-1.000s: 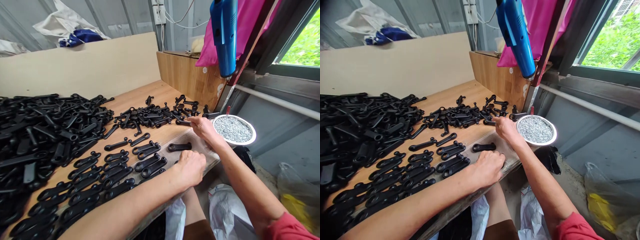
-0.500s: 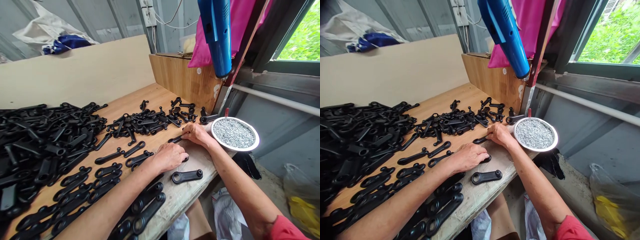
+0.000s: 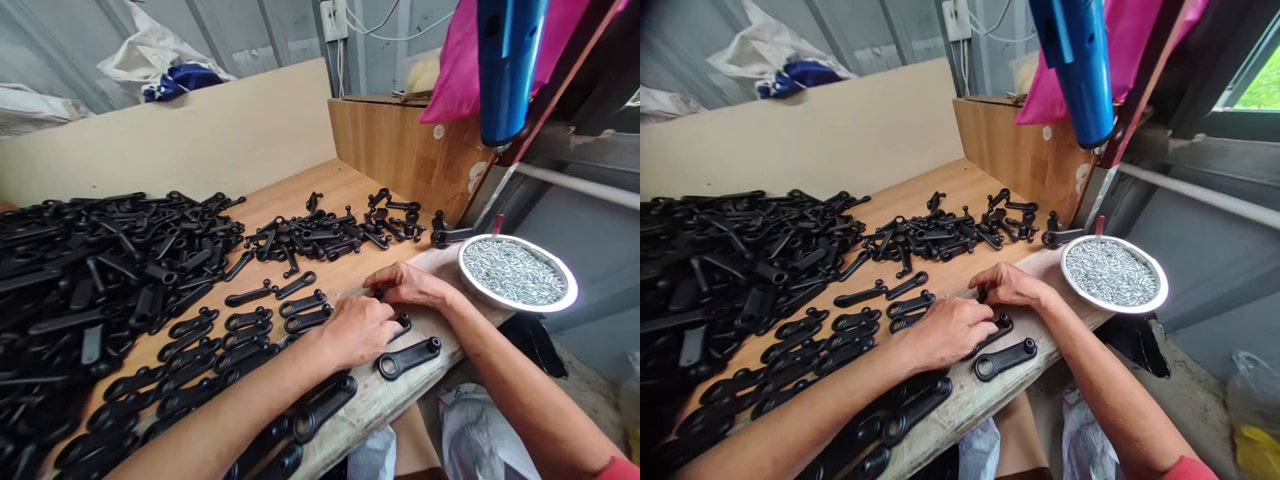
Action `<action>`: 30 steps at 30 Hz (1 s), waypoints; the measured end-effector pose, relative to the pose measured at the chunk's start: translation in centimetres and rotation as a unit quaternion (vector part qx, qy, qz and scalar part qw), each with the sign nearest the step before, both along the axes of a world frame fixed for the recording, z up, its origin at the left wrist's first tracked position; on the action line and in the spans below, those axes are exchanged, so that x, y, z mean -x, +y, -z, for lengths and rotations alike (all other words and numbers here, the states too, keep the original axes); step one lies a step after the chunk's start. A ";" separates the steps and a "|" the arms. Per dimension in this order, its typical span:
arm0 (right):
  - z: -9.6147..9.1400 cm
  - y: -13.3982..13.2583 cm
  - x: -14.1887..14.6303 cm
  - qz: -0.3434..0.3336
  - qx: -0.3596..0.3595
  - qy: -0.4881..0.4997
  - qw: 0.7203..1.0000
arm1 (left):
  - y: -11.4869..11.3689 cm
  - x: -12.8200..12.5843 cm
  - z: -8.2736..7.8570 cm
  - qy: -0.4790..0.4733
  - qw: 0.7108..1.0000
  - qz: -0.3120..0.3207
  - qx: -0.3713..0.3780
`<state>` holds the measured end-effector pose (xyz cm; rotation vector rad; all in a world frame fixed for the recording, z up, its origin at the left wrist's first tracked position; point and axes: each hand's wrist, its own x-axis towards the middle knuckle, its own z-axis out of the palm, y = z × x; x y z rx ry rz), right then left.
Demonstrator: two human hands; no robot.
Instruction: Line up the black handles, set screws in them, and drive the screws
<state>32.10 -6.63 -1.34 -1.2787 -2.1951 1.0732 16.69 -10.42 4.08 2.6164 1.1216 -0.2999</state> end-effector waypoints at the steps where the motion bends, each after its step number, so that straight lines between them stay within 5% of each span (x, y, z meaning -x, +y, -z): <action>1: -0.5 0.2 -0.1 0.018 -0.012 -0.023 1.000 | 0.7 1.1 -0.3 -0.001 1.000 -0.020 -0.012; 7: -3.4 3.7 2.3 0.121 -0.125 -0.193 0.966 | 8.1 10.2 -0.5 0.055 0.976 -0.181 -0.110; 11: -2.8 6.4 5.1 0.129 -0.171 -0.273 0.938 | 11.1 13.5 0.8 0.071 0.979 -0.154 -0.110; 18: -0.9 7.9 4.7 0.104 -0.217 -0.317 0.917 | 13.4 12.5 1.8 0.091 0.986 -0.099 -0.101; 25: -2.8 7.1 2.7 0.096 -0.169 -0.315 0.929 | 14.0 12.5 1.5 0.080 0.992 -0.092 -0.023; 30: -4.2 5.9 2.4 0.030 -0.112 -0.281 0.953 | 12.9 12.7 1.6 0.043 0.990 -0.111 0.073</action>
